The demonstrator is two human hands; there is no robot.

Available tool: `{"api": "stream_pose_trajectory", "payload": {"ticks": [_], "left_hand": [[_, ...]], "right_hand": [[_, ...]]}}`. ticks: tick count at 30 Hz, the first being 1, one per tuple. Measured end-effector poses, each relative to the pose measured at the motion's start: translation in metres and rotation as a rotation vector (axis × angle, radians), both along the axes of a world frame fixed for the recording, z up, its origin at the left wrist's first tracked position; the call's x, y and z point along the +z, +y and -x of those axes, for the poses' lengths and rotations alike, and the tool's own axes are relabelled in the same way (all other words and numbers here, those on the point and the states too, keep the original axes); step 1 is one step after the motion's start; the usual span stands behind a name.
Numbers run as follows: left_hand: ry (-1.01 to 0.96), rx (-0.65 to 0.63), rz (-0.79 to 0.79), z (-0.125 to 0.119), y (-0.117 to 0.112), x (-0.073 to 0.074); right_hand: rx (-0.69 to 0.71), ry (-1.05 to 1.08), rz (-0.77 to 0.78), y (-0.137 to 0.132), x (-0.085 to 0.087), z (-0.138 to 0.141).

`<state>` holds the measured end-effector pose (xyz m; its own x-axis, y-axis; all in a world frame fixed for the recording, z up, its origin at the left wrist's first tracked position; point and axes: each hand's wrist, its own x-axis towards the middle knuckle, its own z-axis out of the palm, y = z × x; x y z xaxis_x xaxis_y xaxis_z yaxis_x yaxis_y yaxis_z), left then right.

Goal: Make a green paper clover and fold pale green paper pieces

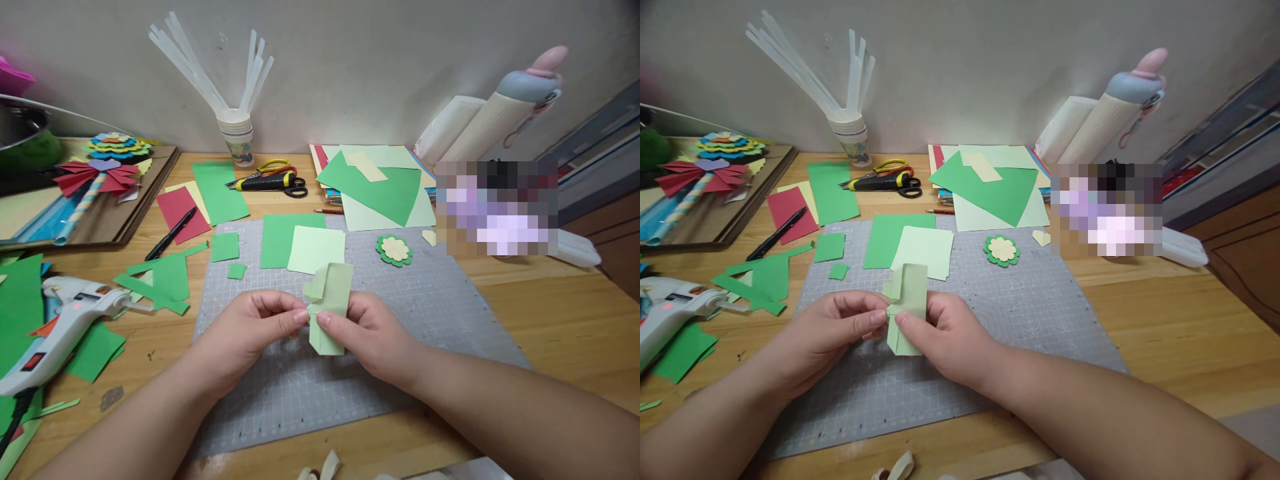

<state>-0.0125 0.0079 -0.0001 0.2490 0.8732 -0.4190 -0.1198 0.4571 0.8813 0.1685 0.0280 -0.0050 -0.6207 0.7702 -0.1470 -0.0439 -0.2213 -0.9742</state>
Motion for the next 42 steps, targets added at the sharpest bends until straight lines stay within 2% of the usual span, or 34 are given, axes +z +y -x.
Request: {"api": "stream_pose_trajectory", "payload": {"ticks": [12,18,24,27,32,36,38,42], "left_hand": [[-0.003,-0.003,-0.14,-0.008,-0.004,0.005],[0.026,-0.048,-0.169,-0.01,-0.006,0.007],[0.133,-0.129,-0.243,-0.009,-0.007,0.006],[0.173,-0.146,-0.267,-0.009,-0.009,0.006],[0.197,-0.182,-0.251,-0.008,-0.011,0.004],[0.078,-0.081,-0.214,-0.009,-0.009,0.002],[0.08,-0.032,-0.218,-0.011,-0.007,0.002],[0.108,-0.01,-0.206,-0.014,-0.005,0.001]], "right_hand": [[0.047,-0.045,-0.075,-0.002,-0.002,-0.001],[0.074,0.037,0.062,0.0,-0.002,-0.001],[0.101,0.067,0.117,0.0,-0.005,-0.001],[0.086,0.074,0.103,0.0,-0.006,-0.001],[-0.019,0.065,0.111,0.001,-0.004,0.0],[0.006,0.016,0.132,0.0,-0.003,0.0],[0.014,-0.017,0.13,0.0,-0.002,0.001],[-0.006,-0.06,0.091,0.0,-0.003,0.001]]}}
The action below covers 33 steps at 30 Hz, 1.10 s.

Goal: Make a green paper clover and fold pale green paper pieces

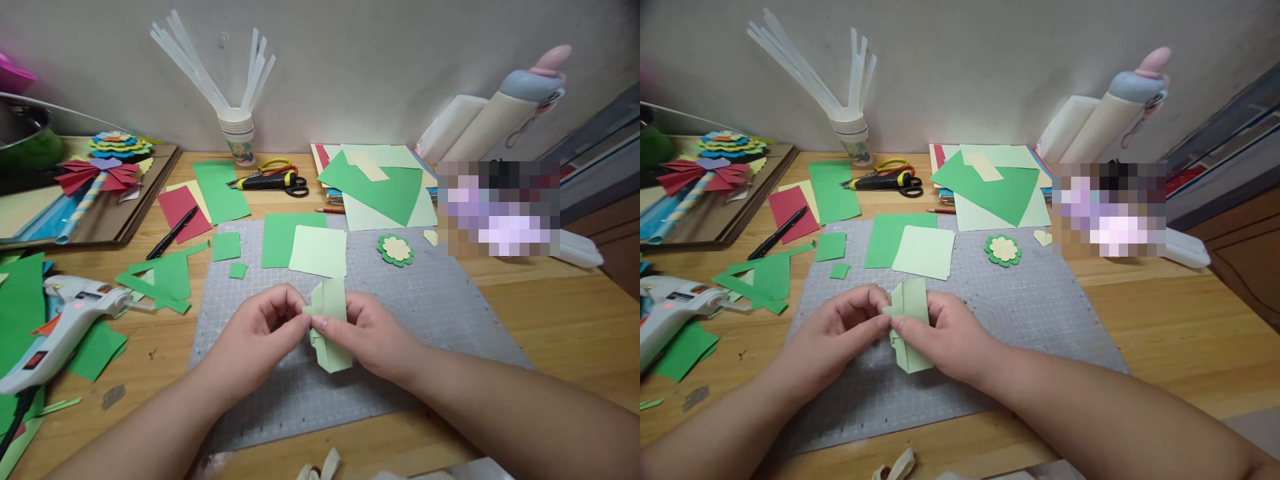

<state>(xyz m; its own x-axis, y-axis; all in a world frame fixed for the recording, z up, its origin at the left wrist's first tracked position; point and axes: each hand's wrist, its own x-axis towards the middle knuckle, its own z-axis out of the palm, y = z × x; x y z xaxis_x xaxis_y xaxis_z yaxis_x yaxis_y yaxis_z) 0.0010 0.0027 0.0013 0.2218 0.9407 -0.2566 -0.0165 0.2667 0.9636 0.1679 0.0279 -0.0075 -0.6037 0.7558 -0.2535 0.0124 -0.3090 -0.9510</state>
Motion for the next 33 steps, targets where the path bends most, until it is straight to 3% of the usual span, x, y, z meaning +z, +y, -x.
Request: {"api": "stream_pose_trajectory", "payload": {"ticks": [6,13,33], "left_hand": [[-0.076,0.052,0.069,0.003,0.002,0.0],[-0.185,-0.025,0.268,0.016,0.005,0.0],[-0.112,-0.083,0.222,0.015,0.008,0.002]], "right_hand": [[-0.017,-0.009,-0.018,0.002,0.003,0.0],[-0.017,-0.038,-0.052,0.002,0.005,-0.001],[0.049,-0.046,-0.06,0.0,0.004,-0.002]]}}
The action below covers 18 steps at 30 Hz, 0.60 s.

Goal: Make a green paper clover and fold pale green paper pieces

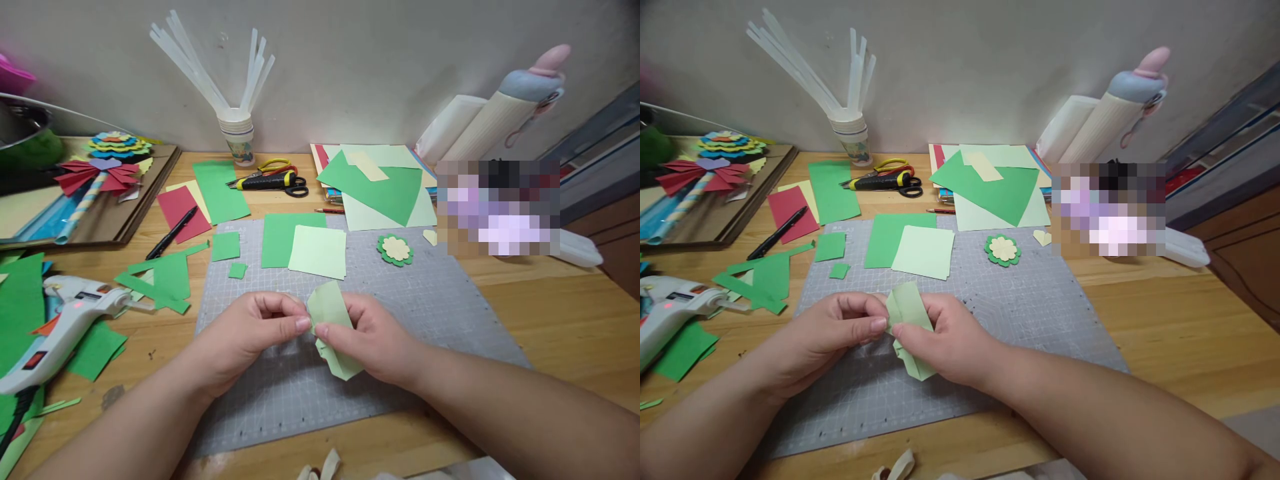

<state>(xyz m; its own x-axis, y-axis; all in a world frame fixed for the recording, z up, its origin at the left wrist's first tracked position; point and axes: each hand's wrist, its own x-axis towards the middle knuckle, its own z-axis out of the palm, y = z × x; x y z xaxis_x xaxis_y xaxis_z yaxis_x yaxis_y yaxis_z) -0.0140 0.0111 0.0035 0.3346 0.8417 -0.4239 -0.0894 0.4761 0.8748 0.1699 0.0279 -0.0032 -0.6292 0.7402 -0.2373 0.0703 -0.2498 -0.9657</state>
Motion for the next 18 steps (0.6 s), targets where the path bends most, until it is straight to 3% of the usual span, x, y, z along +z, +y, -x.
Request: {"api": "stream_pose_trajectory", "payload": {"ticks": [18], "left_hand": [[0.027,-0.03,-0.008,0.0019,-0.0011,0.0025]], "right_hand": [[0.018,0.027,-0.039,-0.0001,-0.0021,0.0001]]}}
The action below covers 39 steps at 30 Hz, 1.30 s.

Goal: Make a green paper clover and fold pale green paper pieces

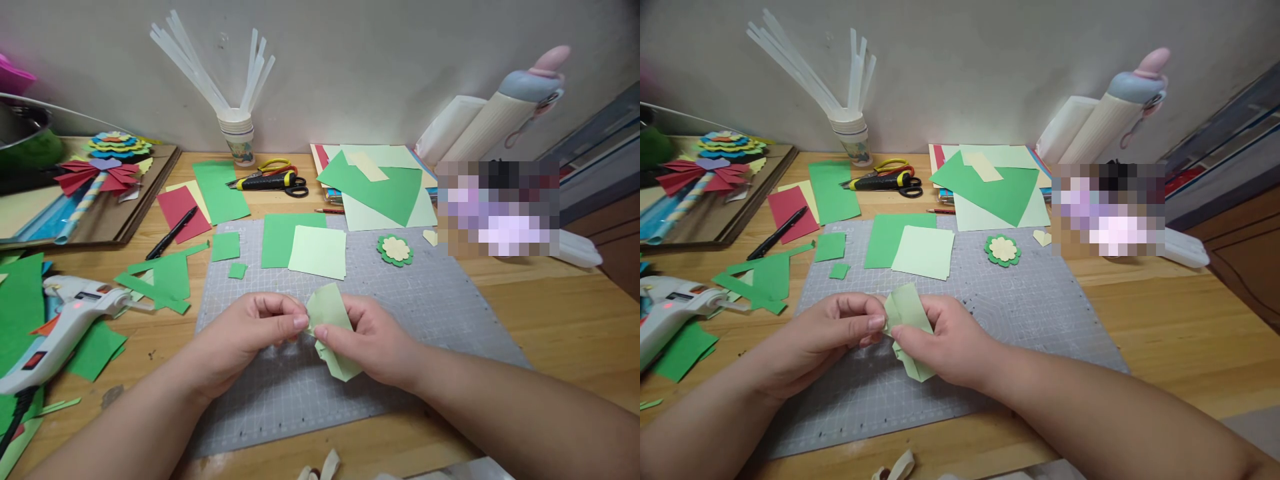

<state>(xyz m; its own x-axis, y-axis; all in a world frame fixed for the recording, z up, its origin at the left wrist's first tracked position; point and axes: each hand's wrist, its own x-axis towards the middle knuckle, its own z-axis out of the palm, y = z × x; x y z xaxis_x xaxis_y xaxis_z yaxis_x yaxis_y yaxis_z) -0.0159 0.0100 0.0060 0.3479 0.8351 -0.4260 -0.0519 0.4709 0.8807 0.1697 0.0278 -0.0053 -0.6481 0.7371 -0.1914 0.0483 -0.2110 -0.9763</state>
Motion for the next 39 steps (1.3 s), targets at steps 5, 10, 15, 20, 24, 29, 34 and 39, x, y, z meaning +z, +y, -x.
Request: {"api": "stream_pose_trajectory", "payload": {"ticks": [5,10,15,20,24,29,34,39], "left_hand": [[0.002,-0.004,-0.003,0.001,-0.001,0.0],[0.005,-0.007,-0.023,0.001,-0.001,-0.002],[0.033,0.023,-0.045,-0.001,0.0,-0.003],[0.155,0.036,-0.21,-0.006,-0.004,0.0],[0.181,0.023,-0.245,-0.01,-0.007,0.001],[0.227,-0.016,-0.278,-0.01,-0.008,0.001],[0.232,-0.034,-0.276,-0.01,-0.009,0.002],[0.264,-0.021,-0.277,-0.01,-0.008,0.001]], "right_hand": [[-0.005,-0.02,0.024,-0.001,0.002,0.0],[-0.007,-0.044,0.019,-0.002,0.003,-0.001],[-0.015,-0.058,0.04,-0.002,0.002,0.0],[0.006,-0.012,0.128,-0.004,-0.001,0.001],[-0.035,-0.027,0.109,-0.003,0.0,0.001],[-0.055,-0.028,0.095,-0.002,0.001,0.001],[-0.061,-0.022,0.122,-0.002,0.001,0.002],[-0.087,-0.054,0.095,-0.002,0.002,0.003]]}}
